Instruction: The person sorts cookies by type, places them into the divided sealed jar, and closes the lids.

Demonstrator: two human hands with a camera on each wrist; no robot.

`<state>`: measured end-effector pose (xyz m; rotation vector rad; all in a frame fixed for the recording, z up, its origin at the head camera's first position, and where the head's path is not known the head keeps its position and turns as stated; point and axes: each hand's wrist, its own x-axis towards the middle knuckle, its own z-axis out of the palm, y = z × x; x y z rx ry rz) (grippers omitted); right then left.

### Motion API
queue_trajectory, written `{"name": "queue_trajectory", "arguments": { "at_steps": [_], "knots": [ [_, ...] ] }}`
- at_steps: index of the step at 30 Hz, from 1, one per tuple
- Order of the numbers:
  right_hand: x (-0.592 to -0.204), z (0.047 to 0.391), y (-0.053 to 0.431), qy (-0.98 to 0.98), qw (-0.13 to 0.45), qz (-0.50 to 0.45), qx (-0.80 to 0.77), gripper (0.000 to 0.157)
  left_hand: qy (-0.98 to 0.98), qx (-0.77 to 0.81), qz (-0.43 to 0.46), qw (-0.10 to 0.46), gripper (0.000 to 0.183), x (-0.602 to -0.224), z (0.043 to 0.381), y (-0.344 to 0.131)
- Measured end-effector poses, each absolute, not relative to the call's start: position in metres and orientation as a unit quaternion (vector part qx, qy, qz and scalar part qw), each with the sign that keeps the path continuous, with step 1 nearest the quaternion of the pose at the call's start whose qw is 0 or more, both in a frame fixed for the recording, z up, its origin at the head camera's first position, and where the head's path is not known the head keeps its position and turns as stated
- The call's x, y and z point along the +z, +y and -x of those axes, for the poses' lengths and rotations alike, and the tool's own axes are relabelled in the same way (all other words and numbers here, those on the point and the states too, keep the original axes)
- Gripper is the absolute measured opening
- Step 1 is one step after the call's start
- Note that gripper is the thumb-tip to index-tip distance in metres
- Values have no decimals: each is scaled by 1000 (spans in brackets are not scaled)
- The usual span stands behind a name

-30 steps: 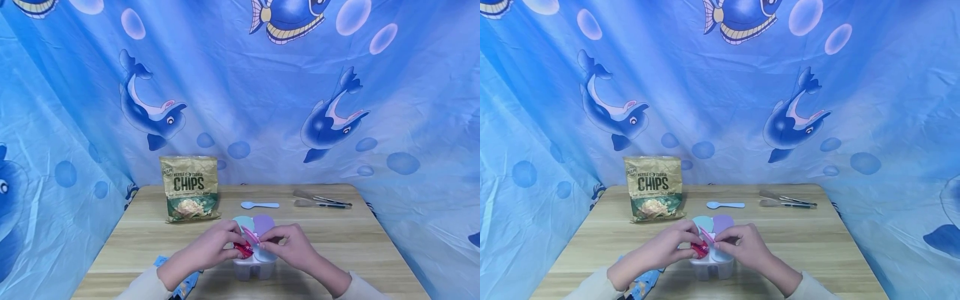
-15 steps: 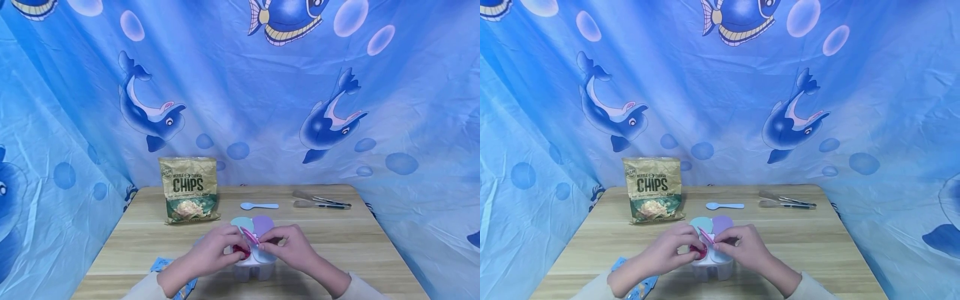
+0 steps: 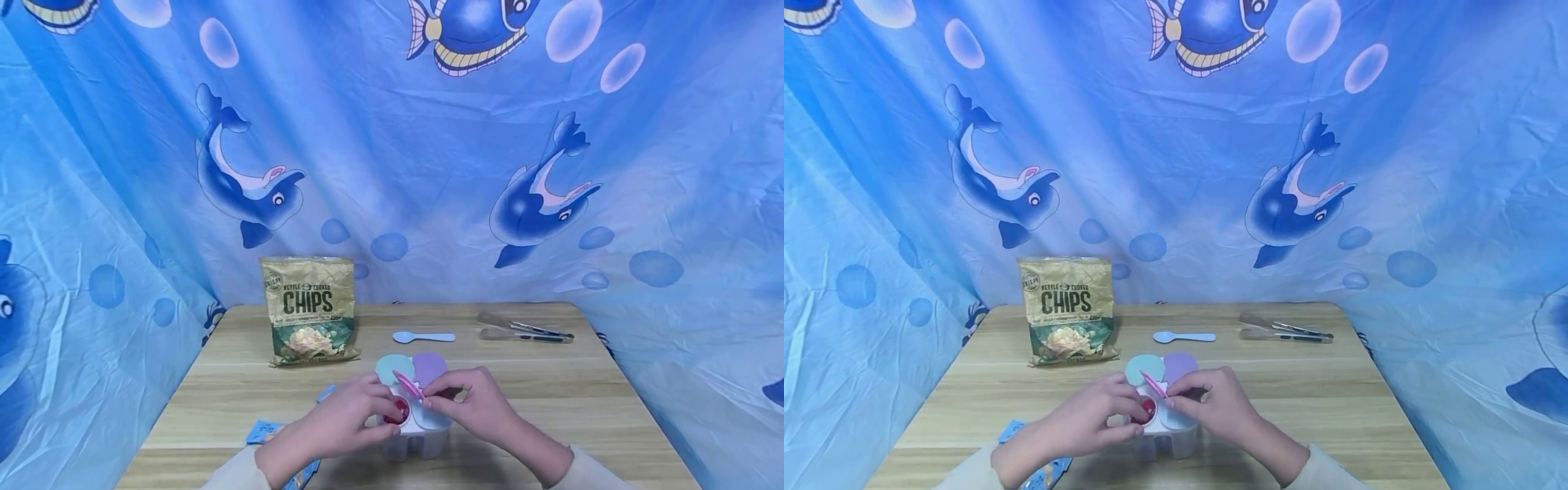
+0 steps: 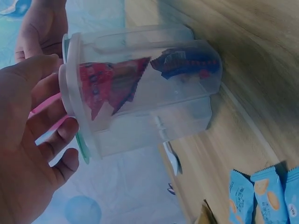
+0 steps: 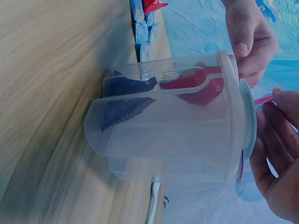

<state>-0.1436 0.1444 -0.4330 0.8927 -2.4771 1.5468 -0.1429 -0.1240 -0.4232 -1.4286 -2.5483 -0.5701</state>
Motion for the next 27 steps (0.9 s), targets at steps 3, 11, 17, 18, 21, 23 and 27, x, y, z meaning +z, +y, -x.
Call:
{"name": "queue_trajectory", "arguments": {
  "at_steps": [3, 11, 17, 18, 21, 23, 27],
  "knots": [
    [-434, 144, 145, -810, 45, -293, 506, 5, -855, -238, 456, 61, 11, -423, 142, -127],
    [-434, 144, 145, -813, 50, -290, 503, 5, -862, -365, 350, 14, 17, -421, 136, -154],
    [-433, 145, 145, -811, 51, -293, 504, 6, -879, -397, 262, 2, 21, -429, 135, -194],
    [-433, 145, 144, -811, 51, -293, 505, 6, -883, -398, 249, 3, 21, -431, 135, -202],
    [-433, 145, 144, -811, 50, -292, 505, 6, -896, -390, 210, -1, 25, -438, 134, -226],
    [-433, 145, 144, -811, 48, -292, 505, 6, -903, -388, 184, -10, 28, -444, 133, -242],
    [-432, 144, 143, -810, 46, -293, 506, 6, -908, -394, 134, -41, 33, -454, 131, -273]
  ]
}}
